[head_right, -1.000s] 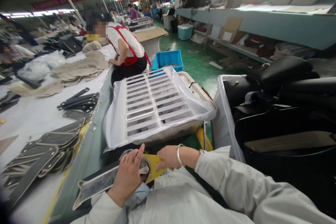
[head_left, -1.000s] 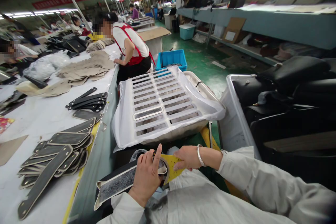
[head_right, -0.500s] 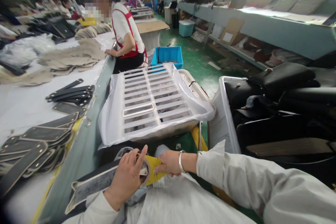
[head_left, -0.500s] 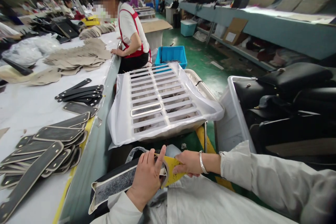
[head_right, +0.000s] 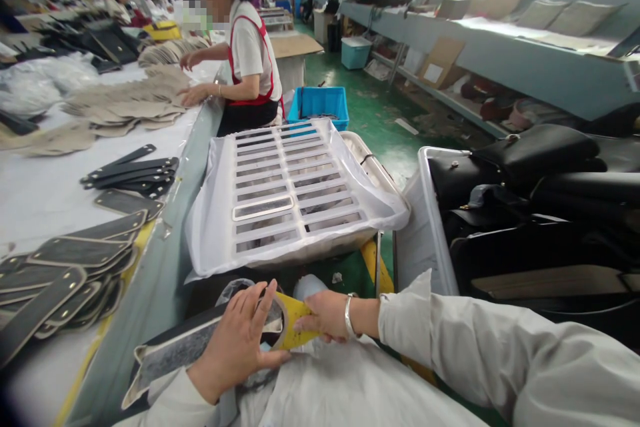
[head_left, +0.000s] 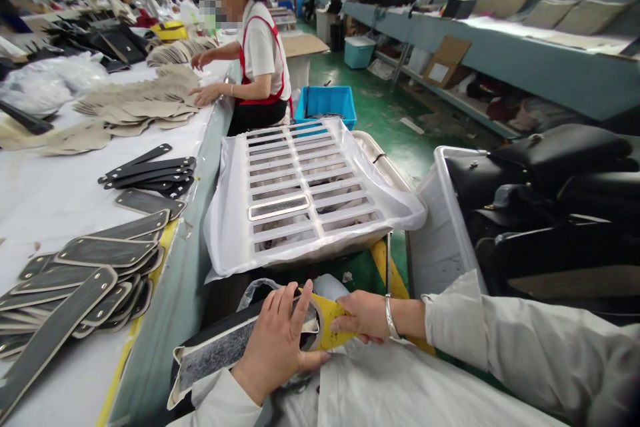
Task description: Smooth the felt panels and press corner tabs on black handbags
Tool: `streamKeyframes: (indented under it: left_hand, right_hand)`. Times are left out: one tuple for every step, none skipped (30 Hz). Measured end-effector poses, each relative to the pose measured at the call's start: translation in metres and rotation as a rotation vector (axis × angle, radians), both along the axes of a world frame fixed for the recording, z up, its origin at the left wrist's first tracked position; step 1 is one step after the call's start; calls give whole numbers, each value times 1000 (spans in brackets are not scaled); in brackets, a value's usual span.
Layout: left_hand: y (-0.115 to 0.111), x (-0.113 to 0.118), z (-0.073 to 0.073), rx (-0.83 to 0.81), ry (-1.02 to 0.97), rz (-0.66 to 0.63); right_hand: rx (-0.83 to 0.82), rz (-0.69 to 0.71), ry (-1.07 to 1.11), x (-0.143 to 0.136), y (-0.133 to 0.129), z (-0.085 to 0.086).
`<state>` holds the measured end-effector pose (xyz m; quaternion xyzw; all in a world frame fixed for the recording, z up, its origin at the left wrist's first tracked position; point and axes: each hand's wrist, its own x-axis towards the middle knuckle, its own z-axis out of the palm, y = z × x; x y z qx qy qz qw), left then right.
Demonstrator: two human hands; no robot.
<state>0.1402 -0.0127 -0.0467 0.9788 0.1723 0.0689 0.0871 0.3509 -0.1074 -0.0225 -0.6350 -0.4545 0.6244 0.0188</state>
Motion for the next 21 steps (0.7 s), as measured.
streamKeyframes:
  left_hand:
    - [0, 0, 0, -8, 3, 1]
    - [0, 0, -1, -17, 7, 2]
    - [1, 0, -1, -27, 10, 3]
    - [1, 0, -1, -36, 11, 4]
    - [2, 0, -1, -44, 8, 4]
    - [2, 1, -1, -50, 2, 7]
    - [3, 1, -1, -54, -3, 10]
    - [3, 2, 0, -56, -8, 12]
    - [3, 2, 0, -57, -8, 12]
    - [3, 3, 0, -57, -6, 11]
    - [3, 3, 0, -58, -2, 11]
    - [3, 3, 0, -58, 0, 10]
    - [2, 4, 0, -59, -2, 9]
    - [2, 4, 0, -61, -6, 11]
    - [2, 4, 0, -65, -14, 13]
    - [2, 4, -1, -68, -24, 15]
    - [2, 4, -1, -72, -33, 14]
    - [3, 5, -1, -76, -39, 14]
    - [3, 5, -1, -80, -44, 13]
    - [3, 5, -1, -85, -47, 12]
    - [3, 5, -1, -92, -48, 12]
  right_hand:
    - [-12, -1, 2, -1, 0, 0]
    - [-26, -4, 2, -1, 1, 0]
    - [-31, -12, 6, -2, 1, 0]
    - [-30, -18, 15, -2, 1, 0]
    - [-28, -24, 28, -2, 1, -1]
    - [-26, -27, 42, -2, 1, -2]
    - [-23, -29, 51, -2, 1, -4]
    - [-24, -28, 54, -1, 2, -5]
    - [-30, -25, 51, -1, 2, -6]
    - [-38, -23, 45, 0, 2, -7]
    - [-42, -22, 38, 0, 3, -7]
    - [-45, -16, 34, 1, 4, -6]
    - [-47, -8, 30, 2, 5, -4]
    - [-43, 3, 26, 2, 6, -3]
    - [-38, 15, 23, 3, 8, 0]
    - [-35, 26, 19, 3, 10, 2]
    - [-35, 36, 15, 4, 11, 4]
    - [-36, 43, 13, 4, 14, 5]
    - [-39, 53, 8, 5, 16, 6]
    - [-42, 66, 3, 6, 19, 7]
    - [-43, 83, 0, 6, 22, 7]
